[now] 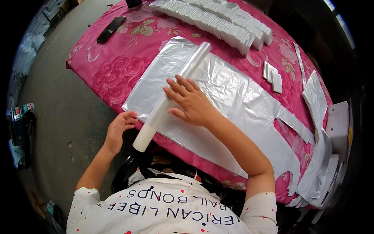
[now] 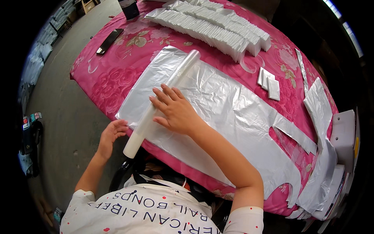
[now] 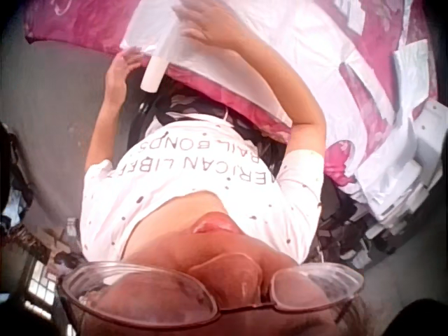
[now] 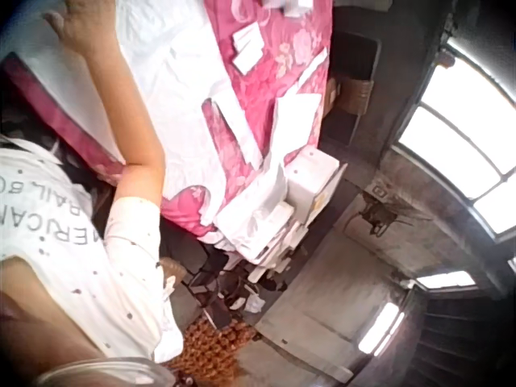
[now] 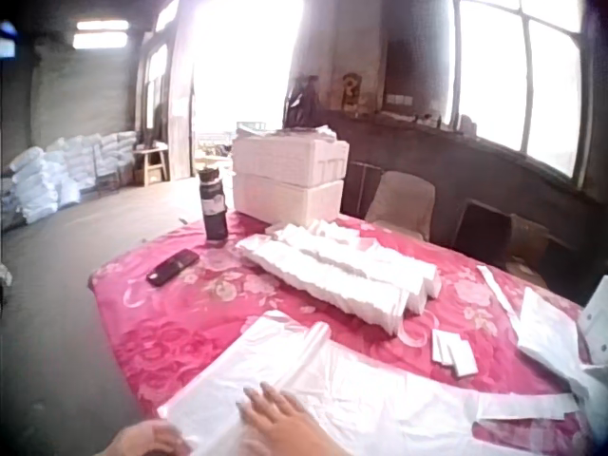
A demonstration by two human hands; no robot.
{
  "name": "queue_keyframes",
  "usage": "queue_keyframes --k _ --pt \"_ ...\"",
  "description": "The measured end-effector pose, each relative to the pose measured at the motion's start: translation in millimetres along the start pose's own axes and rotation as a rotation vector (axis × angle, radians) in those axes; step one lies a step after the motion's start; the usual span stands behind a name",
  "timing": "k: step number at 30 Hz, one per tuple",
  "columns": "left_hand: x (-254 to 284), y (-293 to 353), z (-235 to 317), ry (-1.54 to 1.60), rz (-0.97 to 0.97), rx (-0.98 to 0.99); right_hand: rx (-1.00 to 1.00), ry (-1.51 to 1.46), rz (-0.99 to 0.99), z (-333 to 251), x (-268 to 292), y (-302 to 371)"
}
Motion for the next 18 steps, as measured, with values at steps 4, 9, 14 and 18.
queue_keyframes --k 4,9,14,18 --pt "-27 7 28 -0.939 0.074 -0.285 -0.147 0.000 -0.075 -4 -40 -72" --pt "-15 -6 25 -0.953 0.200 0.029 -0.503 -0.097 0.353 -20 -61 -100" --pt "-33 -1 10 -0.120 -0.087 0.242 -0.725 -0.869 0.802 5 -58 -72" --pt "-84 8 26 0.816 -0.545 0.383 -0.626 -2.065 0.638 -2 -4 -51"
Point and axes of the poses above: each hand's wrist, its own y-axis away from the middle knuckle, its own x-axis out of the back of the hand, z = x × y, the point moved 5 cm from there along -y, towards the middle knuckle, and after that the axes turned 1 degree about y, right-handed, at the moved point
